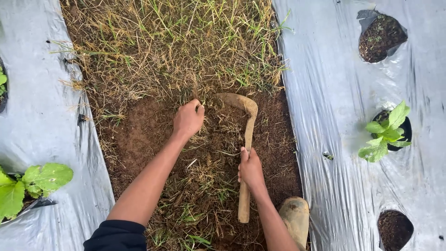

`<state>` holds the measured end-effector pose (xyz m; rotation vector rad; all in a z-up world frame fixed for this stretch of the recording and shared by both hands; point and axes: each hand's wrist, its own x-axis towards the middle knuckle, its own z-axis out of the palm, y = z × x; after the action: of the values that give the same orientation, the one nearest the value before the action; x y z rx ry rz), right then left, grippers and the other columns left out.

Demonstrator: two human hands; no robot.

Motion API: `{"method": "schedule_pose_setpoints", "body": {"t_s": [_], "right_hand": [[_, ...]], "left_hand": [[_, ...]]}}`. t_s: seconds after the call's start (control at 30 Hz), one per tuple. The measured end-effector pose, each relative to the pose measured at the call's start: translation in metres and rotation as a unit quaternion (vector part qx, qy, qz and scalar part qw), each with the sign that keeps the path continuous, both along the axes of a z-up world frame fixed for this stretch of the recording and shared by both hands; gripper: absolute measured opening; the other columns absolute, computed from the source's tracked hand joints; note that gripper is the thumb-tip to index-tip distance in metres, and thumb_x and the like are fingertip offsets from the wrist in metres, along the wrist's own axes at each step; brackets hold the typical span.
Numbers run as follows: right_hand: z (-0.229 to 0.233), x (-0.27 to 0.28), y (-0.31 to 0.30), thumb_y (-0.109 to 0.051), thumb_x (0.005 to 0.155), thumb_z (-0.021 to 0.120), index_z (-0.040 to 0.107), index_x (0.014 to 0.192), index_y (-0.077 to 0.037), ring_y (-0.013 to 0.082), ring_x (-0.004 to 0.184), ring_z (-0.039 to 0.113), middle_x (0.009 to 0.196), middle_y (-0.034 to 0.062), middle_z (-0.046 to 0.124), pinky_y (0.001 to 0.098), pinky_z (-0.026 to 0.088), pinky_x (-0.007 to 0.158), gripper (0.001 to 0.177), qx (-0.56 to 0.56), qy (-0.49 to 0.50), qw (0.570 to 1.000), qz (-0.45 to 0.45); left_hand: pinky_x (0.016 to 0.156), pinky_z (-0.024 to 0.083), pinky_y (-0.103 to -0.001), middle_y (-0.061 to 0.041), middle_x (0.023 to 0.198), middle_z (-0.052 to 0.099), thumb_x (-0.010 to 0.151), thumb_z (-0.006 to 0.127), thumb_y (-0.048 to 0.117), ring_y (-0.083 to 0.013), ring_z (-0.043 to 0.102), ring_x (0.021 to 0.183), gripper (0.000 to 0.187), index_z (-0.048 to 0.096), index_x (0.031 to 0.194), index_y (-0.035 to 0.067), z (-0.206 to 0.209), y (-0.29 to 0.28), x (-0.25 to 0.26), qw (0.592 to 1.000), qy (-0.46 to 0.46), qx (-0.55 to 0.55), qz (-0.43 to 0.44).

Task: The person uses a hoe to loosen soil and remove weeds from a garden bed covered with plastic mulch. They repeatedly strike the ground with the tool and pull out the uprooted grass by hand.

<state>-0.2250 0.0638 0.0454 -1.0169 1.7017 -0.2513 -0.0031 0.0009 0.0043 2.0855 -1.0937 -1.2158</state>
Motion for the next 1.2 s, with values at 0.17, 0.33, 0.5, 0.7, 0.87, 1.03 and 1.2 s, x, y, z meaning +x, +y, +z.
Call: {"method": "schedule_pose_setpoints", "body": {"t_s": [0.17, 0.33, 0.5, 0.7, 0.87, 1.03, 1.2], "right_hand": [[-0.014, 0.02, -0.027, -0.027, 0.109, 0.039, 0.056, 0.11, 0.006, 0.0191, 0.04, 0.057, 0.06, 0.0133, 0.058, 0.0302, 0.051, 0.032, 0.036, -0.035, -0.01, 0.999, 0.015], [0.015, 0.018, -0.003, -0.026, 0.109, 0.04, 0.056, 0.112, 0.007, 0.0193, 0.039, 0.056, 0.058, 0.0135, 0.057, 0.0304, 0.051, 0.031, 0.036, 0.014, -0.027, 1.0, -0.002], [-0.011, 0.021, -0.026, -0.026, 0.109, 0.04, 0.056, 0.109, 0.007, 0.018, 0.039, 0.056, 0.057, 0.0119, 0.056, 0.0309, 0.052, 0.031, 0.038, -0.014, -0.043, 0.999, 0.023], [0.01, 0.007, 0.012, -0.026, 0.109, 0.041, 0.057, 0.108, 0.007, 0.0186, 0.039, 0.056, 0.057, 0.0126, 0.056, 0.0295, 0.051, 0.031, 0.036, 0.024, -0.025, 0.999, 0.011], [-0.01, 0.018, -0.009, -0.026, 0.109, 0.041, 0.057, 0.106, 0.005, 0.0182, 0.038, 0.056, 0.057, 0.0117, 0.056, 0.0301, 0.051, 0.031, 0.035, -0.003, -0.034, 0.999, 0.029], [0.024, 0.006, 0.02, -0.026, 0.109, 0.04, 0.057, 0.102, 0.004, 0.0173, 0.037, 0.054, 0.055, 0.0103, 0.054, 0.0289, 0.049, 0.028, 0.035, 0.02, -0.051, 0.998, 0.044], [0.02, -0.032, 0.058, -0.031, 0.111, 0.046, 0.052, 0.092, -0.012, 0.0132, 0.039, 0.047, 0.059, 0.0004, 0.053, 0.0284, 0.044, 0.035, 0.028, 0.038, 0.01, 0.997, 0.073]], "left_hand": [[0.056, 0.048, -0.034, 0.001, 0.061, 0.052, 0.104, 0.048, 0.016, -0.0143, 0.054, 0.051, 0.025, 0.057, 0.081, 0.015, -0.015, -0.002, 0.001, 1.0, -0.016, -0.003, -0.015], [0.053, 0.048, -0.03, 0.0, 0.061, 0.053, 0.105, 0.047, 0.012, -0.0128, 0.053, 0.051, 0.026, 0.057, 0.081, 0.014, -0.005, -0.004, -0.002, 1.0, -0.015, -0.014, -0.004], [0.051, 0.046, -0.028, 0.0, 0.063, 0.053, 0.106, 0.047, 0.011, -0.0128, 0.052, 0.051, 0.025, 0.057, 0.082, 0.013, 0.005, 0.001, -0.001, 1.0, -0.009, -0.006, -0.002], [0.049, 0.046, -0.027, -0.001, 0.062, 0.051, 0.106, 0.048, 0.009, -0.0123, 0.049, 0.049, 0.026, 0.056, 0.082, 0.013, 0.018, 0.008, -0.002, 1.0, -0.001, -0.005, -0.011], [0.056, 0.047, -0.033, 0.0, 0.061, 0.051, 0.104, 0.049, 0.013, -0.0141, 0.052, 0.051, 0.025, 0.057, 0.081, 0.013, -0.005, 0.014, 0.007, 0.999, -0.031, -0.004, -0.037], [0.065, 0.051, -0.038, 0.004, 0.058, 0.051, 0.102, 0.05, 0.017, -0.0134, 0.052, 0.05, 0.025, 0.056, 0.077, 0.017, -0.004, 0.014, 0.004, 0.997, -0.051, -0.008, -0.056], [0.03, 0.022, -0.02, 0.006, 0.048, 0.044, 0.103, 0.051, 0.02, -0.0028, 0.028, 0.036, 0.037, 0.063, 0.137, 0.009, 0.026, 0.03, 0.0, 0.995, -0.043, 0.064, -0.064]]}}
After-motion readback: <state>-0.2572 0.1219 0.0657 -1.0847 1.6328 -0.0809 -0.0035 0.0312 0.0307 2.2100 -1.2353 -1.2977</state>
